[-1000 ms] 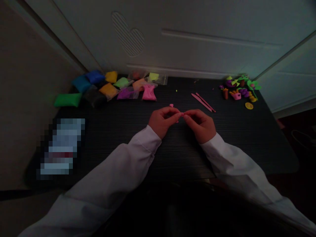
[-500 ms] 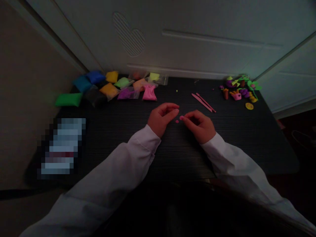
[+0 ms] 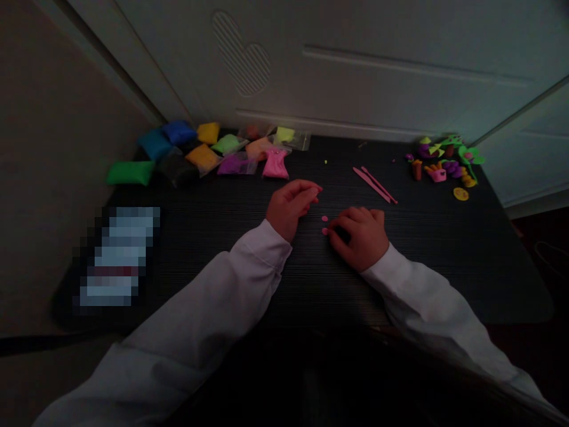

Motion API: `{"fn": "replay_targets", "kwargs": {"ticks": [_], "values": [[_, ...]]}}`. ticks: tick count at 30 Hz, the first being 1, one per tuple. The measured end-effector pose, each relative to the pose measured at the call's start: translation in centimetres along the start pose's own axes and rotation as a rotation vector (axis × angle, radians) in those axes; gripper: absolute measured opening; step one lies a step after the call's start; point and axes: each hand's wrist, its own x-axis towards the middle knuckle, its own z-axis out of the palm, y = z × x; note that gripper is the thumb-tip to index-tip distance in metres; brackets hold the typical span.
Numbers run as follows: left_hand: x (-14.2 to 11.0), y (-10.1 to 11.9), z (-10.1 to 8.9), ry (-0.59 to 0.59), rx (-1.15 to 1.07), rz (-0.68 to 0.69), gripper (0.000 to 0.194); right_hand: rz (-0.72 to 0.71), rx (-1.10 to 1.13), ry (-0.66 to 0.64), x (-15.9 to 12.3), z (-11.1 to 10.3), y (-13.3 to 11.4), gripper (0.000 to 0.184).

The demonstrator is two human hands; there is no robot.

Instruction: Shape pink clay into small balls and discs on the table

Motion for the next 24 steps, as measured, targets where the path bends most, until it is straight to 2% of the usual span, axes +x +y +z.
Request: {"fn": "replay_targets", "kwargs": {"ticks": [7, 12, 24], "values": [[0.1, 0.0, -0.1, 0.011, 0.011, -0.004, 0.019, -0.049, -0.055, 0.017, -0.7, -0.3, 0.1, 0.026], [0.2, -0.1, -0.3, 0.008, -0.014, 0.004, 0.017, -0.135, -0.162, -0.059, -1.8, -0.6, 0.1, 0.039], [0.4, 0.0, -0.1, -0.004, 0.086, 0.042, 0.016, -0.197, -0.208, -0.1, -2.3, -0.5, 0.0, 0.039]]}}
